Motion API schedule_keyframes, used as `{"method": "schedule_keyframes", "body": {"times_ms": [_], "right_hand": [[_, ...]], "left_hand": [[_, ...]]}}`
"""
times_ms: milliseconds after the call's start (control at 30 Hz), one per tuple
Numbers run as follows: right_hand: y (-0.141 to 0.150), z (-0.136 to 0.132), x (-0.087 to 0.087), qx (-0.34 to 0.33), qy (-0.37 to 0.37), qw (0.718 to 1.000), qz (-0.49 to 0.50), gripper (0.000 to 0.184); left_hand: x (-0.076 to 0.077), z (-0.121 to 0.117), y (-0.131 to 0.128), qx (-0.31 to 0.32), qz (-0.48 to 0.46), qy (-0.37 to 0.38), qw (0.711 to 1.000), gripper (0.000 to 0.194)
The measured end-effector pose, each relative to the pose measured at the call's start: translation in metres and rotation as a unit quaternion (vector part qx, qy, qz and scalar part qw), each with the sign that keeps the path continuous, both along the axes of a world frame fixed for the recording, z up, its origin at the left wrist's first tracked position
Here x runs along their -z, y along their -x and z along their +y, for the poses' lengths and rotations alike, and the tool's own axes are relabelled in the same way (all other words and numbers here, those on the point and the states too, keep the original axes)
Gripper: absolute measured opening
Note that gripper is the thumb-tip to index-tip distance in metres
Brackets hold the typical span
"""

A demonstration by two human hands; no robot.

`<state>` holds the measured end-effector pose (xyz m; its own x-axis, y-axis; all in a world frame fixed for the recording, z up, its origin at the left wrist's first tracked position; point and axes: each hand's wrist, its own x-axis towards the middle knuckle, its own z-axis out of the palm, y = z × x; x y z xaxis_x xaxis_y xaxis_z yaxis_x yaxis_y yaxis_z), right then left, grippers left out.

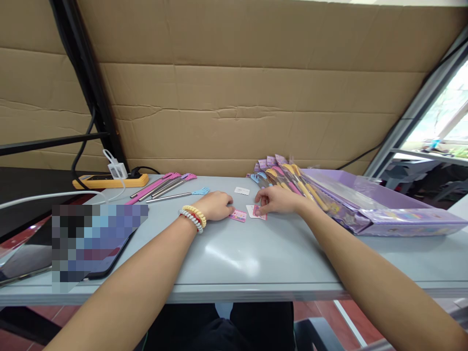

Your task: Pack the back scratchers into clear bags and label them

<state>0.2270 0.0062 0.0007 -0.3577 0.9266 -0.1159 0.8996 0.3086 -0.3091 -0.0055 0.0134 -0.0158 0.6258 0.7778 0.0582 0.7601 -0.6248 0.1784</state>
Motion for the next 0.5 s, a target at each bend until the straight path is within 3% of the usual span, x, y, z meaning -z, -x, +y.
{"method": "schedule_keyframes", "body": {"times_ms": [500], "right_hand": [[0.0021,-0.0021,-0.0004,0.009,-0.015,1.0,-0.004,0.045]], "left_hand": [[0.0,0.0001,0.0001,-0.006,0.0,0.001,1.0,0.039]]}}
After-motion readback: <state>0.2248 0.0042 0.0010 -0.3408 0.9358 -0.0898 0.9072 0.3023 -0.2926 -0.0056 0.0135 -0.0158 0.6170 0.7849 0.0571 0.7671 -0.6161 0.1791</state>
